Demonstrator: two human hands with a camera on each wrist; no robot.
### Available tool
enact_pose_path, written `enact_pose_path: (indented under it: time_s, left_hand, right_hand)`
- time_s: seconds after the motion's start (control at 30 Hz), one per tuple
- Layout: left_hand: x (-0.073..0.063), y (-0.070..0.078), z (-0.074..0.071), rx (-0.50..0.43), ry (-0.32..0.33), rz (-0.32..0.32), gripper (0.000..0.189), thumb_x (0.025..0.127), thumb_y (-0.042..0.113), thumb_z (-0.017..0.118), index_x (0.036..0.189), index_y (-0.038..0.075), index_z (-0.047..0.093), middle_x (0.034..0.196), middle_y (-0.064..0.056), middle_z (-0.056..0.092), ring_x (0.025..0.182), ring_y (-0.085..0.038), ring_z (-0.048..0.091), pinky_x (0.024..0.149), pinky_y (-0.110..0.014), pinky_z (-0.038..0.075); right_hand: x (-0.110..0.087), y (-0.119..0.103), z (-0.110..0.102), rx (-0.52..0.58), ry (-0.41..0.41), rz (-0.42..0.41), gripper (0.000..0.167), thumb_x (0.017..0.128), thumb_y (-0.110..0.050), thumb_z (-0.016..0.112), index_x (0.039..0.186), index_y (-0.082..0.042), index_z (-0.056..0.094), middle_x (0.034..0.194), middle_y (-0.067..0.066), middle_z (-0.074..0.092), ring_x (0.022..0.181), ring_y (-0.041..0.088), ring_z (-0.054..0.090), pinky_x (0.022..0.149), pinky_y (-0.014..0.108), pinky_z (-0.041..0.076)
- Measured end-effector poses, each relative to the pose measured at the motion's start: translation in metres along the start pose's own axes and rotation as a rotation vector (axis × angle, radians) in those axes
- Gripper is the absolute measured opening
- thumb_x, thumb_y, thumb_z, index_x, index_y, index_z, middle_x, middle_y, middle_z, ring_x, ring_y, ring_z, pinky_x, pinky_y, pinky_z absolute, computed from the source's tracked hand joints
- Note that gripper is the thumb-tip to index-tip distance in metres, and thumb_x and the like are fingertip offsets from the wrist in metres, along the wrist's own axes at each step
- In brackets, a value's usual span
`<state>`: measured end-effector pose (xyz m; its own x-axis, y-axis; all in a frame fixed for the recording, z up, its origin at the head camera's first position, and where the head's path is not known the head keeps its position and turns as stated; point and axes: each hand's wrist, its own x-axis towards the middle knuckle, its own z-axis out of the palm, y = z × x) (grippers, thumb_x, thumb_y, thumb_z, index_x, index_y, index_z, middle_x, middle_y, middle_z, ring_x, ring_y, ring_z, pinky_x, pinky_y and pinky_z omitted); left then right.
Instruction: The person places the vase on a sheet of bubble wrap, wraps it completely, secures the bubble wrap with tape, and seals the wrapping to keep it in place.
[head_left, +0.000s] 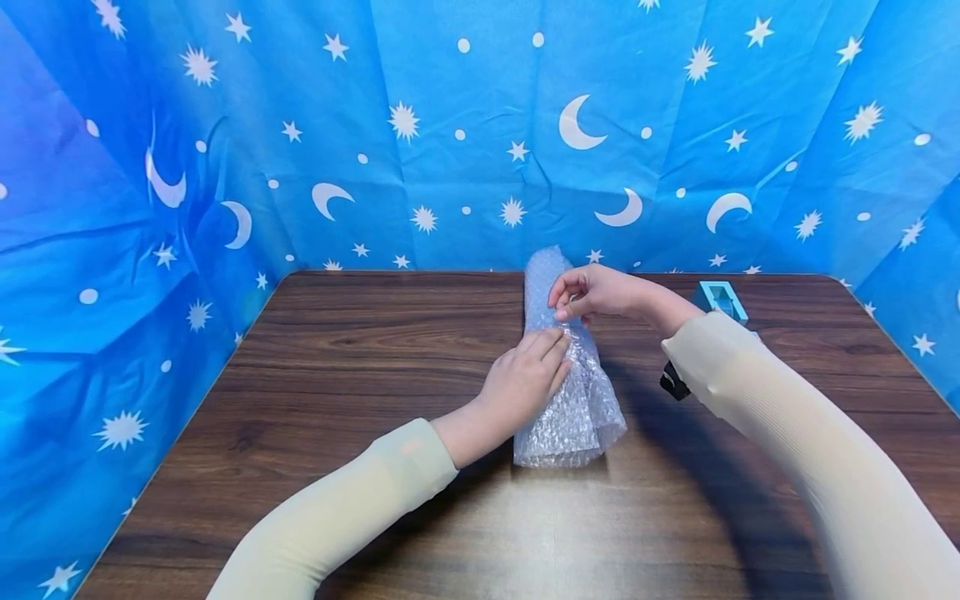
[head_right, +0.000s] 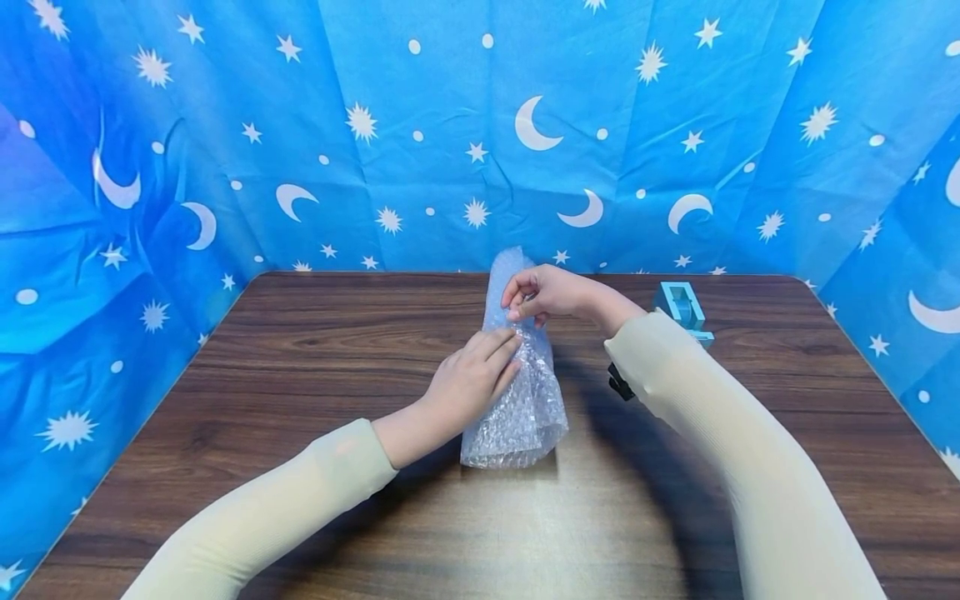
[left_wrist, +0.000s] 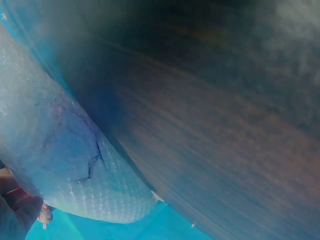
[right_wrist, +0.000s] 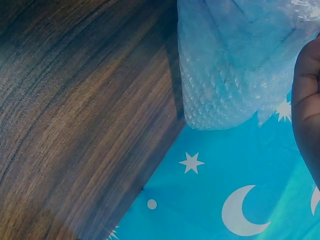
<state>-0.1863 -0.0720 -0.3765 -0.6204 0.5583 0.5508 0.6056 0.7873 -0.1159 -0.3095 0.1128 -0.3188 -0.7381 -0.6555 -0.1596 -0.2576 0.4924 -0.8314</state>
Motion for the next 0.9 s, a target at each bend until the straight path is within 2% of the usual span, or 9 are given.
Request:
enact_pose_path:
  time_s: [0.23,0.4,0.53,0.73,0.9]
  left_hand:
    - [0.000,0.000,0.000,-0.007,0.004,0.006,0.036,0.102,0.025,0.062,0.132,0.006,0.067,0.133,-0.007,0.069,0.120,-0.020,0.066,0.088,-0.026,0.061]
    - [-0.001,-0.001,0.002,0.009,0.034,0.022,0.036,0.101,0.026,0.065,0.131,0.006,0.068,0.131,-0.006,0.069,0.118,-0.019,0.067,0.085,-0.026,0.062]
    - [-0.001,-0.001,0.001,0.012,0.043,0.029,0.037,0.100,0.027,0.066,0.131,0.006,0.068,0.132,-0.007,0.069,0.118,-0.020,0.067,0.085,-0.026,0.062]
    - [-0.001,-0.001,0.002,0.031,0.051,0.037,0.036,0.100,0.027,0.066,0.130,0.007,0.069,0.133,-0.007,0.070,0.119,-0.019,0.067,0.088,-0.026,0.061]
    - [-0.002,-0.001,0.004,0.033,0.046,0.040,0.036,0.100,0.027,0.066,0.130,0.007,0.069,0.133,-0.007,0.069,0.122,-0.020,0.067,0.091,-0.026,0.061]
  right_hand:
    - [0.000,0.006,0.002,-0.021,0.000,-0.050,0.014,0.095,-0.002,0.069,0.106,0.004,0.063,0.084,-0.003,0.060,0.060,0.011,0.052,0.057,0.026,0.049]
    - [-0.001,0.006,0.003,-0.054,0.002,-0.062,0.012,0.095,-0.003,0.070,0.102,0.003,0.061,0.084,0.001,0.057,0.059,0.014,0.050,0.053,0.027,0.045]
    - [-0.002,0.005,0.002,-0.096,-0.010,-0.056,0.011,0.096,-0.004,0.069,0.101,0.004,0.066,0.083,0.002,0.058,0.057,0.017,0.049,0.052,0.026,0.043]
    - [-0.002,0.000,0.000,-0.191,-0.061,-0.056,0.023,0.099,-0.007,0.064,0.119,0.004,0.072,0.091,0.007,0.064,0.062,0.020,0.052,0.059,0.030,0.051]
    - [-0.002,-0.005,-0.001,-0.274,-0.163,-0.068,0.031,0.103,-0.007,0.057,0.132,0.002,0.066,0.116,0.020,0.067,0.071,0.020,0.054,0.066,0.037,0.056]
